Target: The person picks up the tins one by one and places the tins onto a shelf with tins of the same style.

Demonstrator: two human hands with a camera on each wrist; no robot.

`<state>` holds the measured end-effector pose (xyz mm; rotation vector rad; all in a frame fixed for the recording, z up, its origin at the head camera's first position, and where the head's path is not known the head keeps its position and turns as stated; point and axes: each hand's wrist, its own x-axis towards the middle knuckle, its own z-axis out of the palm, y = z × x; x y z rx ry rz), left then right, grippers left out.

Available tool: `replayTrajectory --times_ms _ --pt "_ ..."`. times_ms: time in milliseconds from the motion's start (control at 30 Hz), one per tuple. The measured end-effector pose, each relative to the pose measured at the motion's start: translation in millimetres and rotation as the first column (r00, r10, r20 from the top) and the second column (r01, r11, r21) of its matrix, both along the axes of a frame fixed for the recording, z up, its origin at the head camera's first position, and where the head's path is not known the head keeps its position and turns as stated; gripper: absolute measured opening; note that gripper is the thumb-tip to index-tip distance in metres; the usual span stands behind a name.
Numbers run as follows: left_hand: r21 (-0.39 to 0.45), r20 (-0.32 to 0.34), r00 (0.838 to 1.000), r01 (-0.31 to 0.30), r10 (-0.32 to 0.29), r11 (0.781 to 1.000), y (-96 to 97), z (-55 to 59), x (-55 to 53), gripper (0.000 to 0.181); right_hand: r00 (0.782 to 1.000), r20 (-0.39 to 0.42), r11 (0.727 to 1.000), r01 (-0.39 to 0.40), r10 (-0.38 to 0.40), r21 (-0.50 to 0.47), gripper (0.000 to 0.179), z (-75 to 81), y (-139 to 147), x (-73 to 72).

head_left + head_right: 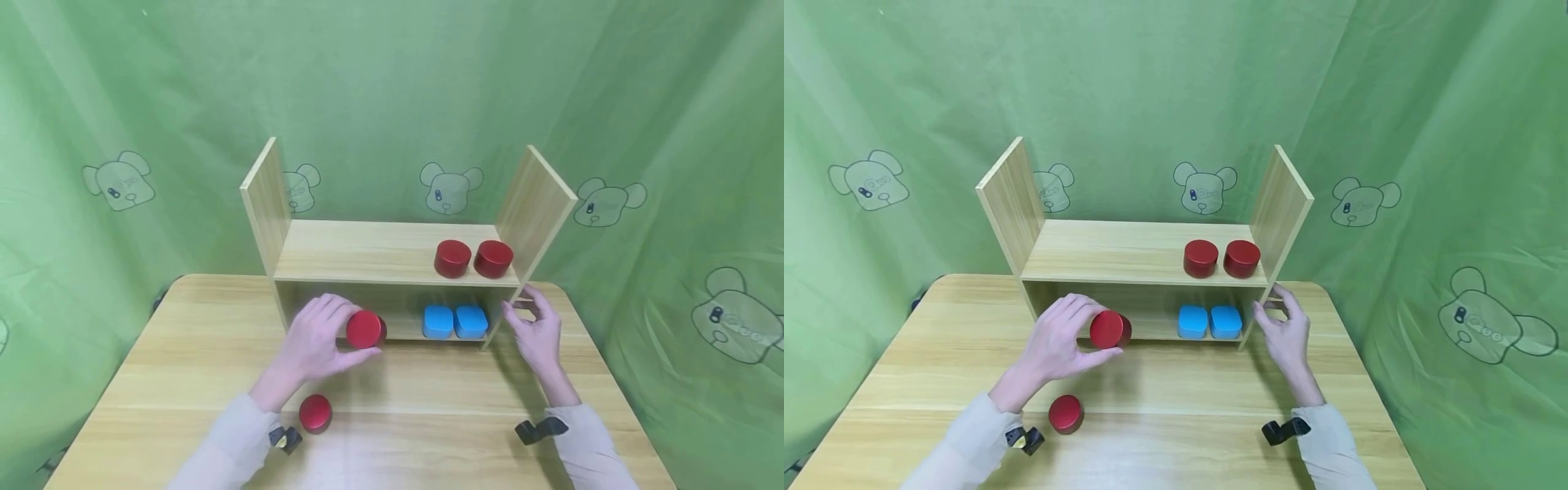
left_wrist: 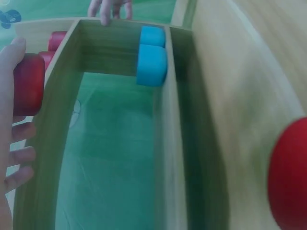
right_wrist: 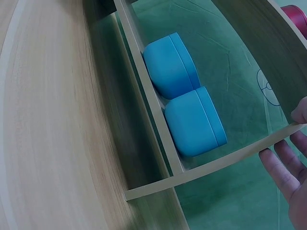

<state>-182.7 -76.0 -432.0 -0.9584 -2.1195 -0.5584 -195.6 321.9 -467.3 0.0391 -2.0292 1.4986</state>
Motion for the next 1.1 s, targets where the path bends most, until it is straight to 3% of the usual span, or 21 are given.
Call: replayTrajectory --times_ms 167,667,1100 --pt "0.025 -0.034 0.999 0.024 -0.023 0.999 9.9 9.9 -4.2 0.063 1.000 -0.003 1.000 -0.003 0.003 -0.007 0.036 0.4 -0.4 0.2" --pt "0.071 -0.112 0.994 -0.003 0.011 0.997 34.3 27.9 -14.7 0.066 1.000 0.000 1.000 0.001 -0.001 -0.001 0.037 0.1 -0.2 -0.1" --pt "0.047 -0.183 0.983 -0.026 0.034 0.999 52.8 43.6 -35.1 0.067 1.000 0.011 1.000 -0.001 0.001 0.005 0.038 1.5 -0.1 0.1"
